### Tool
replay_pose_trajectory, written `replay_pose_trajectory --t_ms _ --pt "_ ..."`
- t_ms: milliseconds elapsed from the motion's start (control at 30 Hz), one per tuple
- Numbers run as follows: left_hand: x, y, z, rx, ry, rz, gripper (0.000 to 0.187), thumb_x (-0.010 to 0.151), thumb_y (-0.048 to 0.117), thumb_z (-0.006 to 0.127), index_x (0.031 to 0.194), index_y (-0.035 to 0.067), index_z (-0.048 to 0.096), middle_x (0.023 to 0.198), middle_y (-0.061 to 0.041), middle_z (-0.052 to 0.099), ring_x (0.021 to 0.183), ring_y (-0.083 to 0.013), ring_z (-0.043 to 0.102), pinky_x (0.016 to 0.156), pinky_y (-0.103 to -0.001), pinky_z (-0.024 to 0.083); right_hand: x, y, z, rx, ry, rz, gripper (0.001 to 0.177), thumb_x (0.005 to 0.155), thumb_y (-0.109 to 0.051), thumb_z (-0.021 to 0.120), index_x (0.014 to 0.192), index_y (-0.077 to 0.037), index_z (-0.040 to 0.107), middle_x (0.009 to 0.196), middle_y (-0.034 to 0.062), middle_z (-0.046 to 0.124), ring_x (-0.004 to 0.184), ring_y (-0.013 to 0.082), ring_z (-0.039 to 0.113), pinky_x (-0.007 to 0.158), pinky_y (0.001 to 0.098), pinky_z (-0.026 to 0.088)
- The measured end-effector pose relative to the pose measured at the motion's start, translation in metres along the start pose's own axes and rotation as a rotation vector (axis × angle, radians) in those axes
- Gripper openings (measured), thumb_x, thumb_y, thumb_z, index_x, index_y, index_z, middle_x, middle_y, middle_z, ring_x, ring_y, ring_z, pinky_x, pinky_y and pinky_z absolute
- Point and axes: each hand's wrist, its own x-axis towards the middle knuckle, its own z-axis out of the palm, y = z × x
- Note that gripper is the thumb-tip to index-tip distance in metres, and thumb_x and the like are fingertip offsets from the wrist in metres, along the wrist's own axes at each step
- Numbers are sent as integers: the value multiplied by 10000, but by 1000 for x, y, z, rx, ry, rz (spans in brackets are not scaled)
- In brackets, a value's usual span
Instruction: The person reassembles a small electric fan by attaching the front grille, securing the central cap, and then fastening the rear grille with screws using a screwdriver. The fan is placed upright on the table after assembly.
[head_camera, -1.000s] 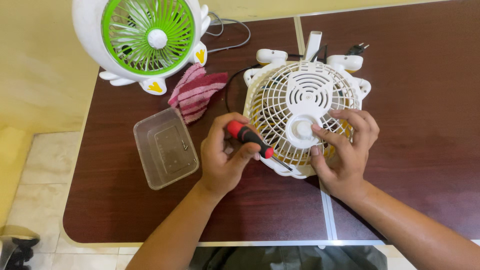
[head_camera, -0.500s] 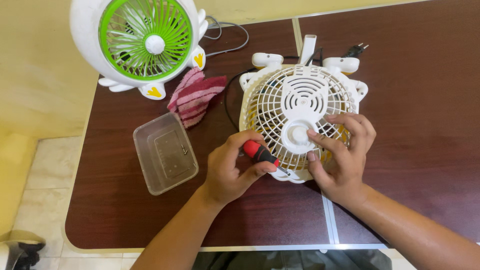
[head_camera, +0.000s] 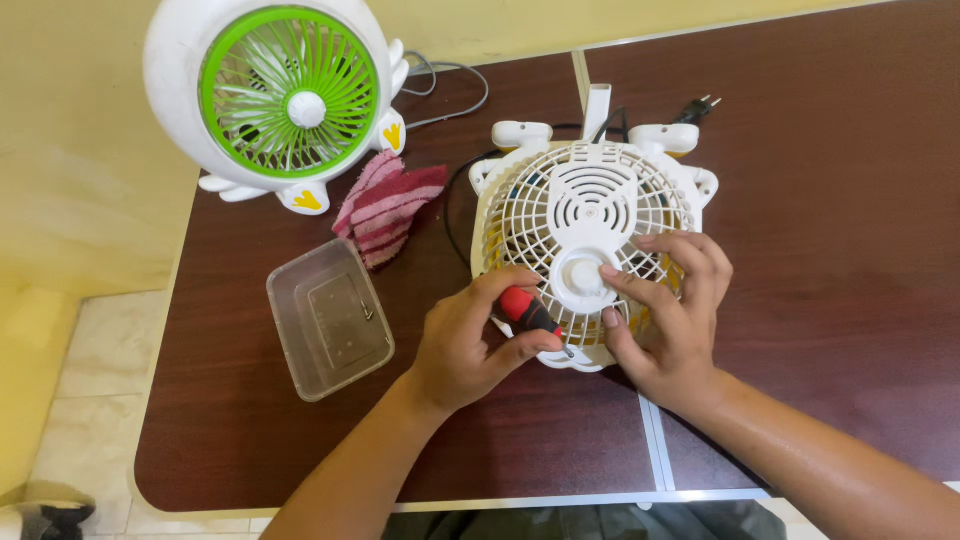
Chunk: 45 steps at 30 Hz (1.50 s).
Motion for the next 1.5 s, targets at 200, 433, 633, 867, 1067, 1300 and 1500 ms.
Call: replay_pose_trajectory --t_ms 200,433,633,867,1067,1300,1500 --pt "10 6 -1 17 -62 123 604 870 338 867 1322 67 571 952 -53 702 790 -174 725 695 -285 593 2 -2 -2 1 -9 7 396 817 -89 760 1204 -123 686 1404 153 502 1361 380 388 1167 516 338" --pt "17 13 0 54 -140 127 595 862 351 863 1317 83 588 953 -51 691 786 -190 712 728 -299 595 4 -3 -4 12 -13 10 393 817 -95 760 1202 -127 685 1387 149 505 1353 376 392 1161 507 338" --pt "30 20 3 76 -168 253 628 885 366 834 1365 79 549 1090 -75 708 896 -218 727 802 -323 597 5 -2 -3 20 -7 7 396 807 -99 760 1196 -114 686 1382 150 504 1350 374 396 1157 504 341" --pt "50 30 0 33 -276 300 604 937 315 791 1422 81 517 1263 -84 698 1034 -258 745 894 -336 605 4 3 -2 18 -5 -17 382 796 -101 762 1163 -78 661 1387 166 504 1355 391 386 1152 530 335" --pt "63 37 -5 -11 -396 228 507 978 322 744 1397 127 535 1165 -77 716 964 -280 748 825 -356 594 3 6 -2 58 -5 8 408 778 -104 768 1164 -61 642 1413 173 499 1383 394 383 1170 532 343" --pt "73 44 -12 -35 -487 100 475 961 322 737 1343 136 524 1039 -59 719 831 -253 750 731 -355 582 5 8 -4 37 -13 3 410 773 -102 761 1168 -58 661 1400 167 511 1369 396 393 1160 537 340" --pt "86 43 -27 -6 -442 356 410 967 287 773 1322 171 603 1161 -30 718 1068 -243 713 927 -360 573 9 8 -4 32 -6 11 337 779 -92 744 1101 -65 647 1400 168 527 1362 395 412 1155 532 343"
